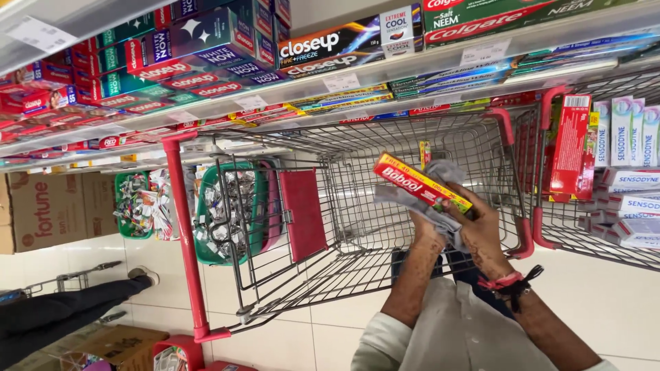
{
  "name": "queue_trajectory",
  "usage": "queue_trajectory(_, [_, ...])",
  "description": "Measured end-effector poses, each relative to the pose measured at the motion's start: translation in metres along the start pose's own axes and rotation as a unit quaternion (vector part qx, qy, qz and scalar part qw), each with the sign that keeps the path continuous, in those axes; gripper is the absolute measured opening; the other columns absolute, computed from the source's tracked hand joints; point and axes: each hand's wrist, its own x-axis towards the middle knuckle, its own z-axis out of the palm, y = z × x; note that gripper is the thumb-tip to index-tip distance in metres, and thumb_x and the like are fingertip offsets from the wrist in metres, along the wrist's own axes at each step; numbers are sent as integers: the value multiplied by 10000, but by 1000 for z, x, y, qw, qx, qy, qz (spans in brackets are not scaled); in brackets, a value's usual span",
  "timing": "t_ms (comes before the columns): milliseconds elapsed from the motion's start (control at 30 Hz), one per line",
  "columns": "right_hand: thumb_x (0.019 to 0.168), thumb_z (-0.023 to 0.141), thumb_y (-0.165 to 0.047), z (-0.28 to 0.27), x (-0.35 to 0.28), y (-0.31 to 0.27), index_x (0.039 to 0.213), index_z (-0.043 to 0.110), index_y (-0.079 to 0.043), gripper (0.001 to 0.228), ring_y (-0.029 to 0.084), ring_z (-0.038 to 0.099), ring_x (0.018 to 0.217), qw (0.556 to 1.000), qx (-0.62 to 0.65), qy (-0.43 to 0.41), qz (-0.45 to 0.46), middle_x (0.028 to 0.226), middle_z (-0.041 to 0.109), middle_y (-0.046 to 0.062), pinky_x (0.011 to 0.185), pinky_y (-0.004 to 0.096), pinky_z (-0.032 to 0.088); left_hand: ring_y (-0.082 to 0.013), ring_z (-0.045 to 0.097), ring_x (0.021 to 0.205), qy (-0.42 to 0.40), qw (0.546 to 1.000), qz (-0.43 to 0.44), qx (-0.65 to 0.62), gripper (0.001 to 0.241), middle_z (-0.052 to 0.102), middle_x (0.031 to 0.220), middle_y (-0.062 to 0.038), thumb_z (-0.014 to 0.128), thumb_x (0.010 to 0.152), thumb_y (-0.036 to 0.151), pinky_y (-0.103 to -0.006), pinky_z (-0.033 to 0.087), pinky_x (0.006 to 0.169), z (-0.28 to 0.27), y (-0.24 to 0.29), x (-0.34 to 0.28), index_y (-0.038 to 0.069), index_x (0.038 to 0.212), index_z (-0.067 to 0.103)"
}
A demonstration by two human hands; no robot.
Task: Organizing and restocking boxes of toothpaste on retail shelves.
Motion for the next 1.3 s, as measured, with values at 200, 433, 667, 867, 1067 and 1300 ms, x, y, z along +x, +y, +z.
queue_trajectory(200, [977,720,-138,-12,9,7,1367,660,-13,414,97,671,968,999,1,32,4,1148,730,88,855,241,580,-245,523,1141,17,930,122,347,472,572,1242,-89,576,1134,472,-393,468,937,-47,15,-2,77,1389,533])
queue_trajectory(433, [954,719,-137,-23,15,-13,1350,644,1,426,77,664,1026,998,24,-26,-50,1197,722,58,873,206,573,-391,494,1429,54,574,222,786,630,505,1519,-185,493,1113,604,-524,457,1181,-26,67,-23,80,1454,564])
queue_trajectory(667, [947,775,-54,-39,15,-17,1422,684,-9,486,153,526,853,992,-121,-21,-27,1146,730,146,653,308,423,-278,446,1439,11,885,220,410,808,453,1510,-63,504,926,611,-471,506,1103,110,92,-75,149,1563,319])
queue_trajectory(867, [932,703,-30,-42,17,-57,1505,500,6,608,214,667,1125,944,-236,68,-220,1404,618,215,896,305,548,-226,649,1241,-38,743,394,540,509,632,1395,-155,681,1000,259,-360,577,1009,105,82,-74,-4,1428,603])
queue_trajectory(1067, [936,728,-121,-34,0,-121,1643,238,-3,868,243,634,1134,920,-289,119,-235,1306,634,211,953,343,495,-164,672,1152,-49,735,435,518,534,684,1358,-117,632,1004,341,-319,569,955,180,74,-94,55,1449,559])
queue_trajectory(1300, [876,664,-77,-35,-15,-226,1663,244,-33,893,220,561,1261,883,-167,188,-397,1420,546,204,1066,321,425,-242,757,1029,-22,595,436,675,684,775,1207,-149,553,947,490,-375,566,917,283,70,-126,135,1530,512])
